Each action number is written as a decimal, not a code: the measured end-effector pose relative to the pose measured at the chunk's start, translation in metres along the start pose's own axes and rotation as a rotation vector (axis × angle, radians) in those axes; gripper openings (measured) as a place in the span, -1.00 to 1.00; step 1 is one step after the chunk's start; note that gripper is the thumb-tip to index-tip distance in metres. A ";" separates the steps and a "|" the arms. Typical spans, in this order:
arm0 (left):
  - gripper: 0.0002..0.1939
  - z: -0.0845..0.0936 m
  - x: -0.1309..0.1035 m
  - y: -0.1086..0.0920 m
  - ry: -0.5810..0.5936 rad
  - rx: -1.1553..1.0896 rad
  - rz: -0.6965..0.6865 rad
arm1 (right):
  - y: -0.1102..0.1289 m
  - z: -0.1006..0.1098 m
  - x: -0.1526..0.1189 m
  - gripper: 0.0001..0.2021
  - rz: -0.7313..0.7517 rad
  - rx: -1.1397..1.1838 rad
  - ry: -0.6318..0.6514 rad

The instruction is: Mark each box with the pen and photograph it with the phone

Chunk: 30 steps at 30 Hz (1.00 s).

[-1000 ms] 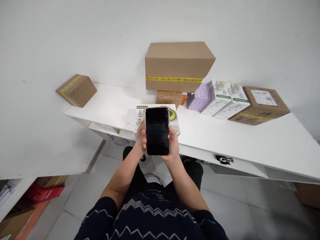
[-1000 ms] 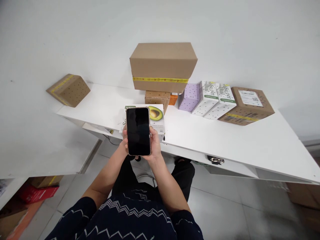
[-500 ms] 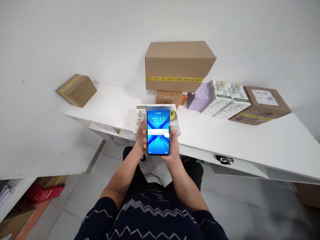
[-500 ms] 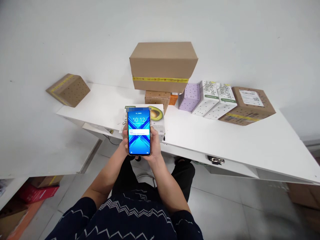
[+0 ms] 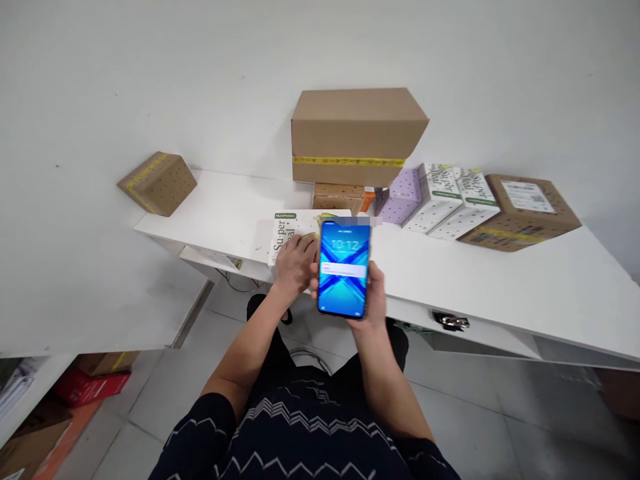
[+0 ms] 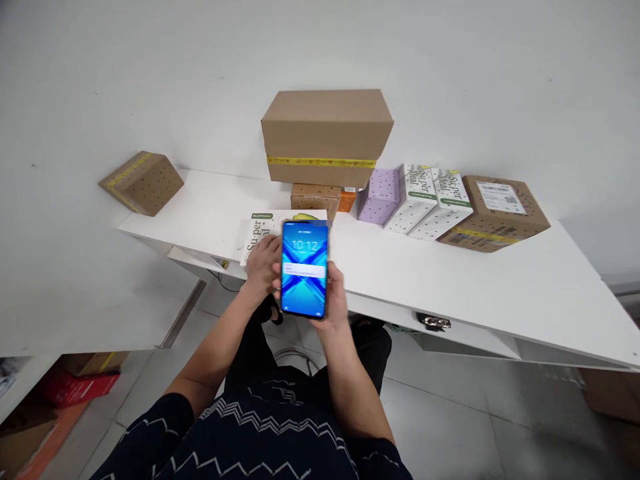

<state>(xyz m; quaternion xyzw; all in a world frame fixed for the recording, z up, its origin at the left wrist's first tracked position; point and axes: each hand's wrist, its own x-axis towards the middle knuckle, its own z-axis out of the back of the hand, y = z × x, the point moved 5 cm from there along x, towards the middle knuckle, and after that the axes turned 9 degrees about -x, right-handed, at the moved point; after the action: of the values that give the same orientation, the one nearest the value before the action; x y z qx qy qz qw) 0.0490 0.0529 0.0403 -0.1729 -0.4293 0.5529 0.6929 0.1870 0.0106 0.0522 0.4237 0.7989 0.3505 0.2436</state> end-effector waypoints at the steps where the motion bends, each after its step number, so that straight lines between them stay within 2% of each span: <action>1: -0.61 0.002 0.000 -0.007 -0.016 0.070 -0.029 | 0.009 0.014 -0.008 -0.31 0.056 -0.069 -0.094; 4: -0.65 0.004 -0.002 -0.023 -0.066 0.324 -0.163 | 0.038 0.067 -0.033 -0.30 0.265 -0.377 -0.478; 6: -0.67 0.004 -0.003 -0.026 -0.108 0.430 -0.238 | 0.056 0.103 -0.047 -0.36 0.365 -0.748 -0.778; 8: -0.69 0.003 -0.004 -0.026 -0.143 0.467 -0.281 | 0.064 0.129 -0.049 -0.41 0.335 -1.229 -0.979; 10: -0.70 0.003 -0.003 -0.025 -0.162 0.480 -0.296 | 0.061 0.150 -0.041 -0.44 0.187 -1.617 -1.061; 13: -0.70 0.003 -0.003 -0.026 -0.147 0.457 -0.285 | 0.049 0.166 -0.021 -0.45 0.008 -1.934 -1.074; 16: -0.71 0.012 -0.004 -0.030 -0.148 0.358 -0.274 | 0.034 0.170 -0.002 -0.44 -0.040 -2.085 -0.999; 19: -0.71 0.036 -0.009 -0.027 -0.271 0.260 -0.230 | 0.022 0.176 0.009 -0.44 -0.068 -2.114 -0.928; 21: -0.69 0.055 -0.016 -0.017 -0.385 0.202 -0.137 | 0.018 0.181 0.011 -0.46 -0.074 -2.081 -0.923; 24: -0.59 0.075 -0.029 0.016 -0.485 -0.019 0.143 | 0.018 0.186 0.010 -0.49 -0.045 -1.985 -0.946; 26: -0.46 0.075 -0.039 0.044 -0.481 -0.272 0.414 | 0.021 0.178 0.008 -0.52 0.053 -1.848 -0.942; 28: -0.36 0.063 -0.050 0.064 -0.396 -0.546 0.668 | 0.022 0.159 0.008 -0.48 0.199 -1.593 -0.829; 30: -0.33 0.049 -0.059 0.070 -0.288 -0.746 0.814 | 0.018 0.129 0.010 -0.37 0.307 -1.261 -0.613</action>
<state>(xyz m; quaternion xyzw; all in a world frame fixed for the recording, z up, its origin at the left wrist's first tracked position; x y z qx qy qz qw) -0.0335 0.0104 -0.0052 -0.4801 -0.5843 0.6045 0.2505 0.2795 0.0718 -0.0170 0.3893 0.2715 0.6408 0.6034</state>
